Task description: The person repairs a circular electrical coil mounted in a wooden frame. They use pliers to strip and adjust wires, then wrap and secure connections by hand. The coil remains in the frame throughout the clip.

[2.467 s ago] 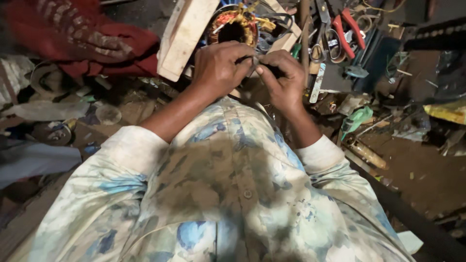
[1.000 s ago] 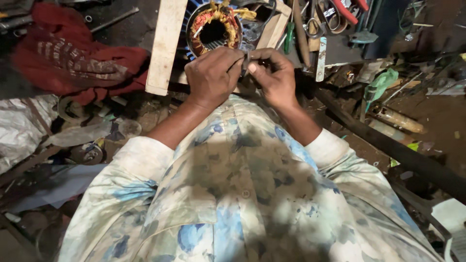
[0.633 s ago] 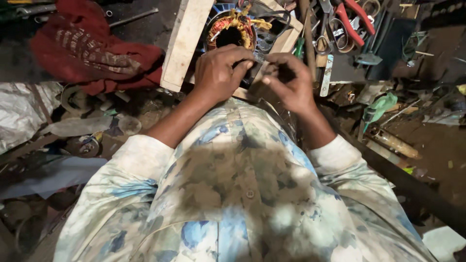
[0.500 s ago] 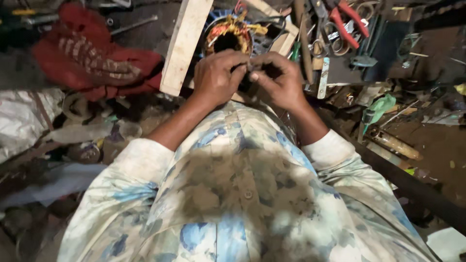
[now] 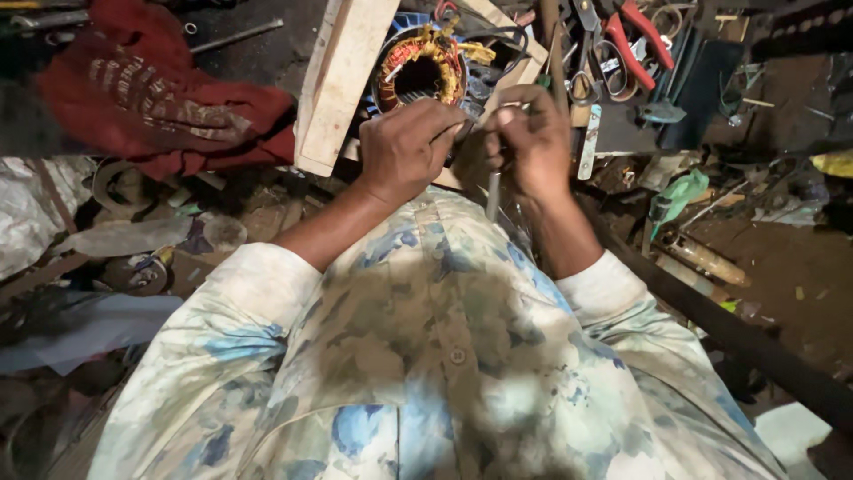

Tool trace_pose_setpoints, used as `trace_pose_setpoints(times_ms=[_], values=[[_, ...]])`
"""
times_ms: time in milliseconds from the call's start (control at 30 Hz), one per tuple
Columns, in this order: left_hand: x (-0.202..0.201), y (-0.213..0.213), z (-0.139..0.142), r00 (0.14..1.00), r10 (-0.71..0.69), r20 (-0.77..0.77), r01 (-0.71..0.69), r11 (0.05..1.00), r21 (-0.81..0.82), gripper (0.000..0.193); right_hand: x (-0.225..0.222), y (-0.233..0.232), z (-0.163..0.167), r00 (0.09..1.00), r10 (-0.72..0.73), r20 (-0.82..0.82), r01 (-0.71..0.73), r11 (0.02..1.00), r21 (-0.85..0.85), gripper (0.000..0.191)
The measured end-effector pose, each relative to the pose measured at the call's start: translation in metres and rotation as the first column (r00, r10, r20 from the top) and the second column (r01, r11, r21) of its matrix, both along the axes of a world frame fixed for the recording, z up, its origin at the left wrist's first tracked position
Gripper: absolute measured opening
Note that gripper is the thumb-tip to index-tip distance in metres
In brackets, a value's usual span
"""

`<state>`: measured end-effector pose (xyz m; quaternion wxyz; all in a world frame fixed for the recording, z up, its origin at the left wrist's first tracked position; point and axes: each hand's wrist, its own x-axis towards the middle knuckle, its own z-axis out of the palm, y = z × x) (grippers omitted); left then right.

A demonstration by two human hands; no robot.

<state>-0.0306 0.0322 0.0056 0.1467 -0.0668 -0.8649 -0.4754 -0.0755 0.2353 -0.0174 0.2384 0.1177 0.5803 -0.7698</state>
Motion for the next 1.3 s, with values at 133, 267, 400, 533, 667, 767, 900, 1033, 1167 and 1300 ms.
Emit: trace_pose_setpoints(times_ms=[133, 267, 400, 533, 667, 767, 900, 1033, 1167, 1300], values=[[-0.001, 0.001, -0.001, 1.000, -0.002, -0.009, 0.002, 1.000, -0.024, 0.012, 0.012, -0.007, 0.000, 0.998, 0.047, 0.035, -0.042, 0.989, -0.145, 0.029], [-0.002, 0.001, 0.001, 0.999, -0.014, -0.039, 0.012, 0.999, -0.036, 0.012, 0.018, -0.011, 0.001, 0.997, 0.071, -0.041, -0.075, 0.992, -0.103, 0.033], [-0.003, 0.001, 0.003, 1.000, -0.022, -0.020, 0.021, 0.999, -0.047, 0.010, 0.018, -0.013, -0.007, 0.987, 0.096, -0.131, -0.106, 0.992, -0.068, 0.033], [-0.005, 0.002, 0.004, 1.000, -0.012, -0.025, 0.012, 1.000, -0.027, 0.010, 0.021, -0.009, -0.012, 0.963, 0.108, -0.246, -0.079, 0.989, 0.122, 0.026], [-0.006, 0.001, 0.004, 1.000, -0.006, -0.017, 0.005, 1.000, -0.029, 0.010, 0.021, -0.005, -0.006, 0.873, 0.124, -0.472, 0.038, 0.948, 0.317, 0.028], [-0.005, -0.002, 0.003, 0.999, -0.017, -0.030, 0.017, 1.000, -0.009, 0.017, 0.010, 0.006, 0.008, 0.937, -0.062, -0.345, 0.086, 0.995, 0.055, 0.028], [-0.004, -0.004, 0.001, 1.000, -0.021, -0.006, 0.021, 1.000, -0.005, 0.015, -0.015, 0.013, 0.019, 0.748, 0.393, -0.536, -0.148, 0.884, 0.443, 0.028], [-0.004, -0.004, -0.002, 1.000, -0.017, 0.007, 0.017, 1.000, 0.002, 0.013, -0.021, -0.002, 0.015, 0.530, 0.545, -0.649, -0.173, 0.819, 0.547, 0.028], [-0.004, -0.004, -0.001, 1.000, -0.008, 0.025, 0.008, 1.000, 0.010, 0.011, -0.016, -0.010, 0.016, 0.544, 0.525, -0.655, -0.138, 0.826, 0.547, 0.020], [-0.002, -0.006, 0.004, 0.999, -0.013, 0.050, 0.014, 1.000, -0.014, 0.011, -0.011, 0.006, 0.021, 0.655, 0.399, -0.642, -0.108, 0.890, 0.444, 0.020]])
